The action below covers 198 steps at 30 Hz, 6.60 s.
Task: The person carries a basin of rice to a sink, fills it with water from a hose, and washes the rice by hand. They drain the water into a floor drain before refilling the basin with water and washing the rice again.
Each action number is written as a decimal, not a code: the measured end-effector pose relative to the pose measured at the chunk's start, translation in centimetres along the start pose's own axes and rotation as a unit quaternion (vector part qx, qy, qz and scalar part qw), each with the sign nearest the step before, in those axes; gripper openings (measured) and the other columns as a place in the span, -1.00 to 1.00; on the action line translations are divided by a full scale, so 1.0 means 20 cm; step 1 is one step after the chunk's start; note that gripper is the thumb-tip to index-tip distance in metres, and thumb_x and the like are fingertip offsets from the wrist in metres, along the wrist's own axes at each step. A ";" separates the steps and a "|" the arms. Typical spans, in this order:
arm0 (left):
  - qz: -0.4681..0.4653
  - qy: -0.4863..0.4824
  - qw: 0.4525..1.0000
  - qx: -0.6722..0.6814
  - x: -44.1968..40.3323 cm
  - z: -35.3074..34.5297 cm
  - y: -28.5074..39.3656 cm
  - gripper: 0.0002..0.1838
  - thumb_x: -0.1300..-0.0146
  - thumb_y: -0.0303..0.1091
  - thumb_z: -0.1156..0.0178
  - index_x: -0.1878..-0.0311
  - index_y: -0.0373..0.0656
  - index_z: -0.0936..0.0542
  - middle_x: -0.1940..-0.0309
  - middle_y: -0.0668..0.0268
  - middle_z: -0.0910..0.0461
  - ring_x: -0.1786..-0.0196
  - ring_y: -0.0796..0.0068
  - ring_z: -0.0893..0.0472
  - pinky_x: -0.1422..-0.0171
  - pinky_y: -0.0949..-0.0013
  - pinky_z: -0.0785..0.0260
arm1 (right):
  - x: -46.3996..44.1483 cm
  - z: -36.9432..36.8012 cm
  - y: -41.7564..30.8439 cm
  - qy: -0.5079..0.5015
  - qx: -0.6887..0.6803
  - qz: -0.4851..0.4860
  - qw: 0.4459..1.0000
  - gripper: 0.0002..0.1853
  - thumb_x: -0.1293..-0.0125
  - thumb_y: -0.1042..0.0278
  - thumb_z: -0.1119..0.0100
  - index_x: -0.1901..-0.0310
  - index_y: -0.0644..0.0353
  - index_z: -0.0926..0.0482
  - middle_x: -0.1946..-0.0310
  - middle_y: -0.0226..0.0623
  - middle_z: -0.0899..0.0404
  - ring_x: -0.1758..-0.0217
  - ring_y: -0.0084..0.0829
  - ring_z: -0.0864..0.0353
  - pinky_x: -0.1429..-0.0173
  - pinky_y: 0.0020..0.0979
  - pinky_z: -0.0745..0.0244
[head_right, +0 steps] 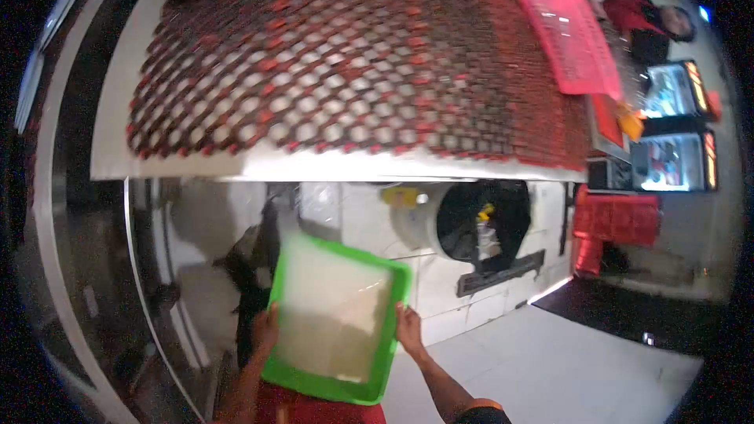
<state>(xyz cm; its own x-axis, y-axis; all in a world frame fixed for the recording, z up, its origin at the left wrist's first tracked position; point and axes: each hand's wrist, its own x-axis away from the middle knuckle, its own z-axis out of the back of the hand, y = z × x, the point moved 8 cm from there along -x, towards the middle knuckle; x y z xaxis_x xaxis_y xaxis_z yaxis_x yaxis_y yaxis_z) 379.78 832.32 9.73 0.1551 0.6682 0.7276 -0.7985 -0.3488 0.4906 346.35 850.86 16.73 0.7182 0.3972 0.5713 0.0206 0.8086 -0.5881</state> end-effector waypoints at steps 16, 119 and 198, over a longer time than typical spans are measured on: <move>-0.003 -0.008 1.000 -0.003 -0.01 0.06 0.08 -0.28 -0.33 0.21 0.10 0.46 -0.41 -0.55 0.52 -0.23 -0.50 0.31 -0.27 -0.54 0.30 -0.11 -0.33 | -0.01 -0.04 0.01 -0.065 -0.083 -0.015 0.994 -0.55 -0.47 -0.04 0.15 0.30 0.23 -0.49 0.56 -0.54 -0.38 0.53 -0.71 -0.24 0.48 -0.58 -0.17; 0.072 -0.080 0.993 -0.046 -0.04 0.08 0.03 -0.08 -0.27 0.42 0.32 0.29 -0.42 -0.60 0.41 -0.29 -0.55 0.19 -0.28 -0.57 0.07 -0.11 -0.42 | 0.04 -0.05 -0.14 -0.084 -0.045 -0.028 0.995 -0.56 -0.48 -0.03 0.16 0.34 0.20 -0.46 0.57 -0.57 -0.32 0.55 -0.71 -0.18 0.50 -0.55 -0.09; 0.042 -0.048 0.998 0.000 -0.17 0.08 -0.09 -0.13 -0.23 0.46 0.24 0.61 -0.28 -0.56 0.70 -0.04 -0.46 0.60 -0.02 -0.48 0.49 -0.04 -0.20 | -0.08 -0.08 0.02 -0.094 0.305 0.174 0.931 -0.67 -0.30 0.40 0.14 -0.09 0.21 -0.41 0.20 -0.08 -0.44 0.09 -0.27 -0.37 0.04 -0.24 -0.22</move>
<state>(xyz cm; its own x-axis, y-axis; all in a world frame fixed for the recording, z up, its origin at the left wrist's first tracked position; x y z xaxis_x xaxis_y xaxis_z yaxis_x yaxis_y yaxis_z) 381.58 829.52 7.15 0.1427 0.5709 0.8085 -0.8115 -0.4003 0.4258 346.41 849.92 14.65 0.4713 0.7047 0.5304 -0.6316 0.6894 -0.3546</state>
